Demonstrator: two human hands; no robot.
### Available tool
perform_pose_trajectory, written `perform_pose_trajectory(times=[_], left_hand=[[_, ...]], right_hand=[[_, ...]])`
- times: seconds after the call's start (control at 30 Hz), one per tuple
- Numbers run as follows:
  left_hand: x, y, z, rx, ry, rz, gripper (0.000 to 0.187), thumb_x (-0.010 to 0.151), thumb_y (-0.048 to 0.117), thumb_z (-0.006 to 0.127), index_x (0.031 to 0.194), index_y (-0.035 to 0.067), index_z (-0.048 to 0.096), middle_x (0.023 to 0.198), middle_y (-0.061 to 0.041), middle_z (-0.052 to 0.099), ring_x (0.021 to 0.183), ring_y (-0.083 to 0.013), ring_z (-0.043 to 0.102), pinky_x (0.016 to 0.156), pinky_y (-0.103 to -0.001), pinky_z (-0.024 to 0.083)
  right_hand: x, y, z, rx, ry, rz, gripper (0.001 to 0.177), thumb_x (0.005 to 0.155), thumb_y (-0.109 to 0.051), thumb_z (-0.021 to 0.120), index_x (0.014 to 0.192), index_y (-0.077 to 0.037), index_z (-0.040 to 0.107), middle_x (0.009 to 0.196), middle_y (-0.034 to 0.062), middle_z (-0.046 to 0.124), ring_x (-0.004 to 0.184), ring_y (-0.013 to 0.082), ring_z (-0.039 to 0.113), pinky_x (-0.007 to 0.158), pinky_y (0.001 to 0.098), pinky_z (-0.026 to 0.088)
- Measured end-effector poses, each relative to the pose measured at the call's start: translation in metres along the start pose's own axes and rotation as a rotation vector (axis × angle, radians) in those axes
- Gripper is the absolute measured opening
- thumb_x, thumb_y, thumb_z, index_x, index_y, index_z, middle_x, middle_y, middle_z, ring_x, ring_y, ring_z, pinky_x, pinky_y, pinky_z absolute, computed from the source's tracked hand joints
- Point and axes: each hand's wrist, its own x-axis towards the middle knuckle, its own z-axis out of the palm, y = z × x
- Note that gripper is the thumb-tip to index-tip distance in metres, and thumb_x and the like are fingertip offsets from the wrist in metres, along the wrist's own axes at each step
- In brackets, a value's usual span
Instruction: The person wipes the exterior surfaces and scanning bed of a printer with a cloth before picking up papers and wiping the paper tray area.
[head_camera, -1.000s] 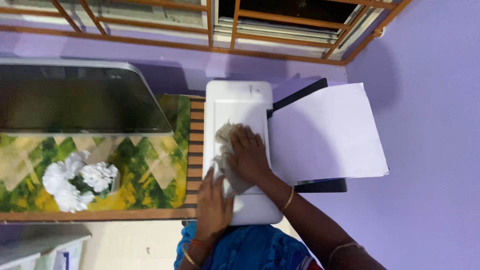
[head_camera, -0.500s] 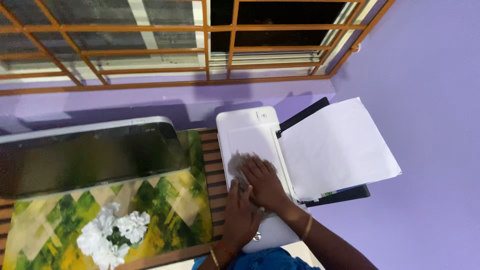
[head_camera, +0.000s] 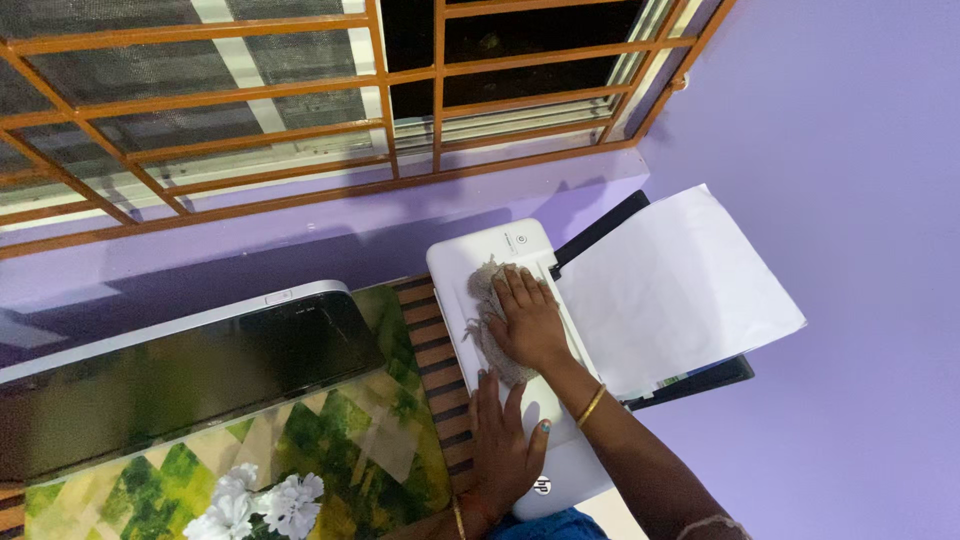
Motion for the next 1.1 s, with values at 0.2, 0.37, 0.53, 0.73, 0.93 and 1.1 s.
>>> perform_pose_trajectory(times=[0.2, 0.37, 0.53, 0.73, 0.93, 1.1], left_hand=[[-0.001, -0.005, -0.004, -0.002, 0.011, 0.031, 0.064, 0.099, 0.034, 0.060, 0.146, -0.005, 0.041, 0.155, -0.041, 0.025, 0.148, -0.0579, 0.023, 0.118, -0.069, 0.018], [0.000, -0.009, -0.002, -0.035, 0.066, 0.103, 0.082, 0.093, 0.054, 0.068, 0.147, -0.002, 0.041, 0.155, -0.040, 0.027, 0.146, -0.0569, 0.025, 0.114, -0.070, 0.018], [-0.001, -0.010, 0.003, -0.006, -0.052, -0.001, 0.086, 0.089, 0.057, 0.071, 0.147, 0.000, 0.042, 0.157, -0.038, 0.026, 0.148, -0.0543, 0.022, 0.112, -0.073, 0.016], [-0.003, -0.013, 0.003, 0.012, -0.035, 0.056, 0.083, 0.094, 0.054, 0.069, 0.149, -0.001, 0.040, 0.157, -0.037, 0.026, 0.150, -0.0554, 0.020, 0.113, -0.073, 0.017], [-0.004, -0.012, 0.010, 0.041, 0.061, 0.064, 0.087, 0.092, 0.061, 0.063, 0.150, 0.000, 0.039, 0.155, -0.040, 0.025, 0.148, -0.0558, 0.023, 0.111, -0.074, 0.020], [-0.004, -0.013, 0.006, -0.002, 0.070, 0.065, 0.084, 0.096, 0.063, 0.059, 0.151, 0.002, 0.040, 0.158, -0.037, 0.029, 0.148, -0.0532, 0.028, 0.114, -0.072, 0.023]], right_hand=[[-0.046, -0.014, -0.001, 0.024, 0.001, -0.079, 0.074, 0.090, -0.042, 0.060, 0.153, -0.008, 0.039, 0.162, 0.0184, 0.030, 0.150, 0.0379, 0.026, 0.122, 0.0504, 0.017], [-0.088, -0.013, -0.002, 0.060, 0.014, -0.124, 0.068, 0.093, -0.036, 0.057, 0.154, -0.010, 0.042, 0.164, 0.0156, 0.033, 0.152, 0.0358, 0.027, 0.124, 0.0503, 0.017], [-0.060, 0.001, 0.006, 0.071, 0.083, -0.110, 0.076, 0.091, -0.047, 0.057, 0.153, -0.006, 0.041, 0.161, 0.0205, 0.031, 0.148, 0.0405, 0.026, 0.117, 0.0557, 0.017], [0.011, 0.009, 0.019, 0.043, 0.116, 0.002, 0.066, 0.099, -0.048, 0.053, 0.153, -0.011, 0.045, 0.163, 0.0180, 0.034, 0.152, 0.0405, 0.031, 0.124, 0.0530, 0.024], [0.010, -0.005, 0.014, 0.027, 0.136, -0.113, 0.067, 0.098, -0.049, 0.055, 0.151, -0.010, 0.047, 0.161, 0.0190, 0.034, 0.148, 0.0425, 0.029, 0.119, 0.0548, 0.022], [-0.042, -0.012, 0.003, 0.091, 0.014, -0.174, 0.066, 0.091, -0.044, 0.058, 0.149, -0.014, 0.048, 0.163, 0.0148, 0.035, 0.151, 0.0368, 0.028, 0.123, 0.0508, 0.019]])
